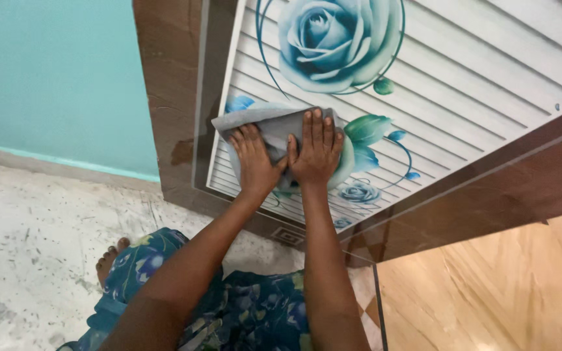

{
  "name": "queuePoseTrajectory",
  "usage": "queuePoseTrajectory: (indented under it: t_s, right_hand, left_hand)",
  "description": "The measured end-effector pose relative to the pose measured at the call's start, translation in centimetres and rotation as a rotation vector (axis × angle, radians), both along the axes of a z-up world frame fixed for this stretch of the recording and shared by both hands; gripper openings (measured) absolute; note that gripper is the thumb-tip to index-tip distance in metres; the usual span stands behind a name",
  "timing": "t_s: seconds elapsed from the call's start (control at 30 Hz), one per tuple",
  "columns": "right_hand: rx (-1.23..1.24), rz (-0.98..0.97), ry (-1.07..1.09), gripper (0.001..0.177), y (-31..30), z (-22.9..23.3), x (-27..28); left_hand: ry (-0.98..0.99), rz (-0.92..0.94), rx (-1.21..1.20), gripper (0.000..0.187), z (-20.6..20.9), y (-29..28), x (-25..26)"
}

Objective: The person wipes the surface of a decorative door with a cloth, moving the cloth across the floral designs and panels.

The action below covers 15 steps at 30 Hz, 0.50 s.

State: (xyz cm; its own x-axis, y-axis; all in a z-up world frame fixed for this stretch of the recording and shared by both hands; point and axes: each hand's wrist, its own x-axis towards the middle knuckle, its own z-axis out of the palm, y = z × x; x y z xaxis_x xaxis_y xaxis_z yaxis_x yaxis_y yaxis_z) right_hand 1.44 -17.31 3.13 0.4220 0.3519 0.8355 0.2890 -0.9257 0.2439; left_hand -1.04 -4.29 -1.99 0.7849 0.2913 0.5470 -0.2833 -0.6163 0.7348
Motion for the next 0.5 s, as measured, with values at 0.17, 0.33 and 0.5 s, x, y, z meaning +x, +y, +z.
queuePoseTrajectory:
  t_s: [0.17,0.33,0.5]
  right_hand:
    - [0.018,-0.102,-0.077,0.064,-4.3,0.0,0.3]
    - [0.093,-0.188,-0.018,0.071,-8.6,1.2,-1.0]
    - [0.179,-0.256,-0.083,0.078,-12.9,-1.2,-0.6]
  left_hand:
    - [-0.128,-0.011,0.059,0.117,1.7,-2.7,-0.4]
    - [-0.161,-0.086,0.190,0.110,4.0,-4.8,-1.5]
    - [-0.149,-0.158,0.331,0.100,4.3,-7.0,-2.3]
